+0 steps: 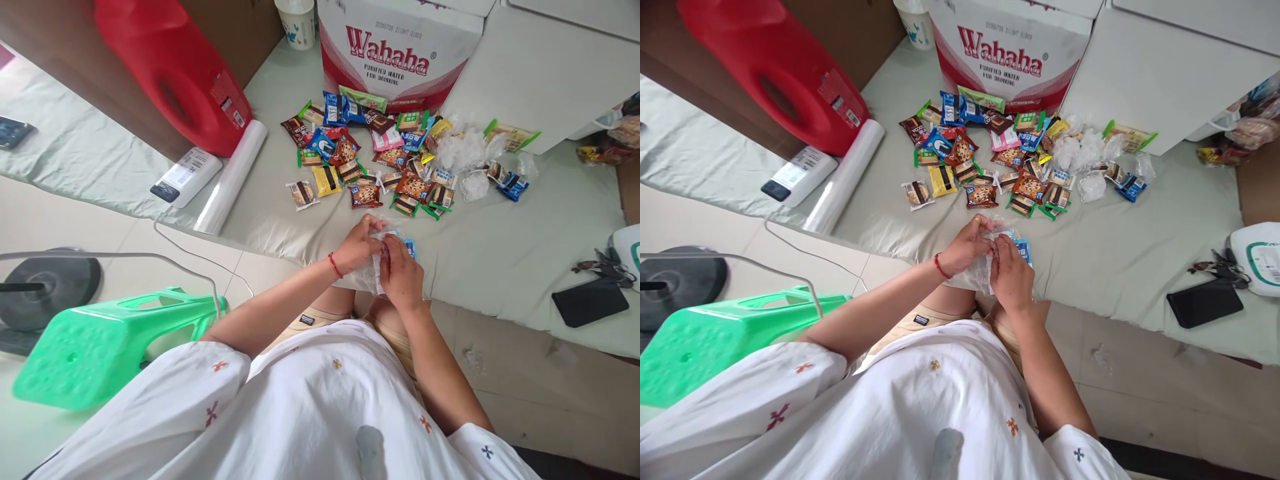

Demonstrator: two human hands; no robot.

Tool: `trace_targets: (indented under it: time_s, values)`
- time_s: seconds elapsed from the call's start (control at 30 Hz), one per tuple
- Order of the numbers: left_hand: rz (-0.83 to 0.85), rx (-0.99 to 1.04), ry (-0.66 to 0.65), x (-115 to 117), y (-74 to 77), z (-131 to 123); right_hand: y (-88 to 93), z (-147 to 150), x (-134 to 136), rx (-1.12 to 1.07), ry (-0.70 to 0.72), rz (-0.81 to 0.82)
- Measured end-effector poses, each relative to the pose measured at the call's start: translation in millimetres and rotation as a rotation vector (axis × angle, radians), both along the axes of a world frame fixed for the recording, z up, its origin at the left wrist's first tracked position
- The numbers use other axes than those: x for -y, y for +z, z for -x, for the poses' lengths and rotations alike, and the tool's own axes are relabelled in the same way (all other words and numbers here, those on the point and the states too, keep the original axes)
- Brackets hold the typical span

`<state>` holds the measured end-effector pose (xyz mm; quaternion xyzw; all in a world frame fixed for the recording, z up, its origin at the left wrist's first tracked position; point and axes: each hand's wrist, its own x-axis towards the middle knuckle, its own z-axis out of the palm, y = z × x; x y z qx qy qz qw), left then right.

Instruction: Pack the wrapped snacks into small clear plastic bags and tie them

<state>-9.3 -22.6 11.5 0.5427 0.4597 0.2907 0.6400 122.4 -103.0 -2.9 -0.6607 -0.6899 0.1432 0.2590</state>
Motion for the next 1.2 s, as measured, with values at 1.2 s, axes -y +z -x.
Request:
trace_targets:
  time_s: [1.2]
  values:
    - [-0.818, -0.177, -0.233, 14, -37.0, 12, -19.5, -45, 22, -0.703, 0.194, 0.036]
